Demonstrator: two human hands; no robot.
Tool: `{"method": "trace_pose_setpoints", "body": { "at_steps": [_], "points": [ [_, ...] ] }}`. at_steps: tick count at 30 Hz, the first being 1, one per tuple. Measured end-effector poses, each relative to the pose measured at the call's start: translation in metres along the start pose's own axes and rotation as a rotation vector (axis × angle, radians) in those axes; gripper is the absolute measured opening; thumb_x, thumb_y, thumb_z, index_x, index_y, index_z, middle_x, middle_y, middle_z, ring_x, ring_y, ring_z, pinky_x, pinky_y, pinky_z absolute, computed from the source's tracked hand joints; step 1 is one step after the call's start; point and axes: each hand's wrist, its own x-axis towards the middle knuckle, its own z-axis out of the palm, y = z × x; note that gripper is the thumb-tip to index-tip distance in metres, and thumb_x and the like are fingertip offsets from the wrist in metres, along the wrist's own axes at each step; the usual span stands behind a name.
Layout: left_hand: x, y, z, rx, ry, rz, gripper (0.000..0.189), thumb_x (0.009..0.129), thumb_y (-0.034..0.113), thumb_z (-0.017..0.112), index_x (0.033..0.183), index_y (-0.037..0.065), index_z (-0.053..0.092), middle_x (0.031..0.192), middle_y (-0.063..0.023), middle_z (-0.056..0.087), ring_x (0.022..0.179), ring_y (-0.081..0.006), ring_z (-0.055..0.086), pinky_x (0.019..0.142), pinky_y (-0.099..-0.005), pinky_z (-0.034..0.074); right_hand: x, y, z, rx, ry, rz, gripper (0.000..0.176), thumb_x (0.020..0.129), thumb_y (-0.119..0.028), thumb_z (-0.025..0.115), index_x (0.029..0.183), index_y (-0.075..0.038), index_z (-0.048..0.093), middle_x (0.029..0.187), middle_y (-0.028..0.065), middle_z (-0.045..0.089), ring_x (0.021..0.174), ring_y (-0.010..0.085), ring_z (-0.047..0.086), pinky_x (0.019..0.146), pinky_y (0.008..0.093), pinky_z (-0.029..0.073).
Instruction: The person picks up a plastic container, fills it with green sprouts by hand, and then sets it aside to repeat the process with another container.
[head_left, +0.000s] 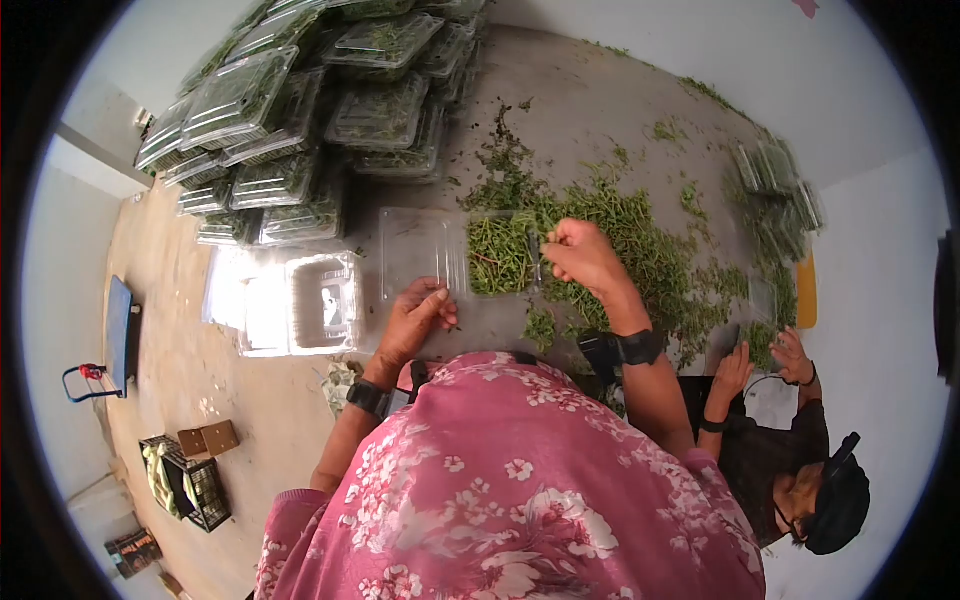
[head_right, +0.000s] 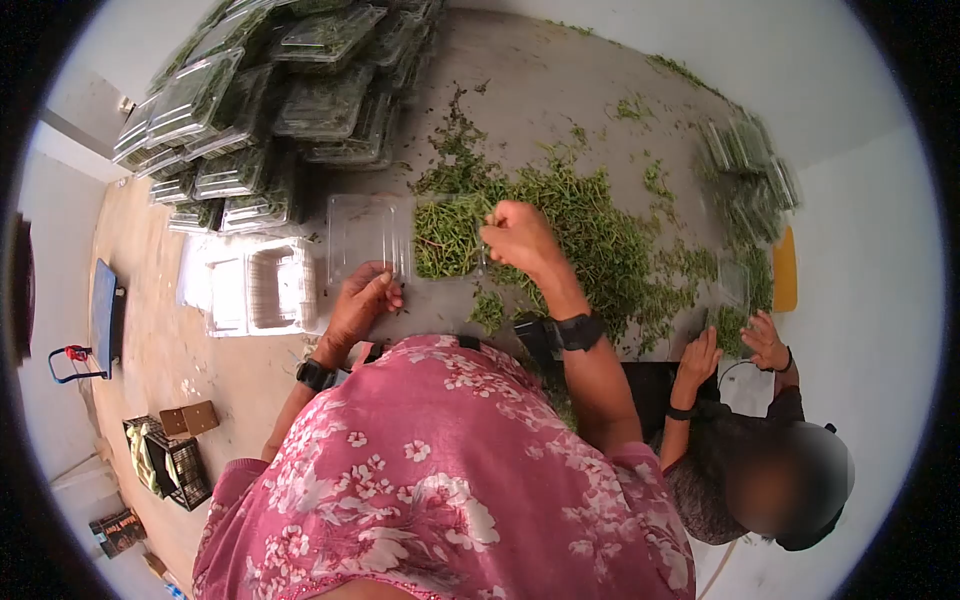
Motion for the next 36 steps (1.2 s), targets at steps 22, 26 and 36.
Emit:
{"method": "trace_pose_setpoints", "body": {
  "at_steps": [22,26,36],
  "points": [
    [0.000,0.002,0.000,0.018,-0.030,0.019,0.033,0.093,0.021,0.056,0.115,-0.002,0.046,0.083,-0.0100,0.061,0.071,-0.0161,0.061,0.064,-0.0265,0.050,0.011,0.005,0.066,-0.558,0.193,-0.573,0.016,0.077,0.002,0.056,0.092,0.000,0.052,0.092,0.0190,0.054,0.079,0.0373,0.056,0.069,0.0434,0.046],
    [0.001,-0.002,0.001,0.025,-0.030,0.048,0.030,0.093,0.019,0.055,0.114,0.000,0.048,0.084,-0.0101,0.061,0.071,-0.0167,0.060,0.064,-0.0272,0.049,0.029,0.019,0.081,-0.632,0.079,-0.443,0.019,0.077,0.006,0.048,0.095,0.004,0.050,0.106,0.0257,0.052,0.098,0.0445,0.053,0.081,0.0467,0.045],
    [0.001,0.001,0.004,0.002,0.008,-0.009,0.029,0.094,0.019,0.054,0.115,0.000,0.048,0.081,-0.0101,0.060,0.069,-0.0172,0.060,0.064,-0.0270,0.048,0.019,0.022,0.068,-0.428,0.078,-0.522,0.012,0.077,0.005,0.049,0.088,0.001,0.052,0.092,0.0201,0.054,0.087,0.0401,0.055,0.073,0.0447,0.046]
  ]
}}
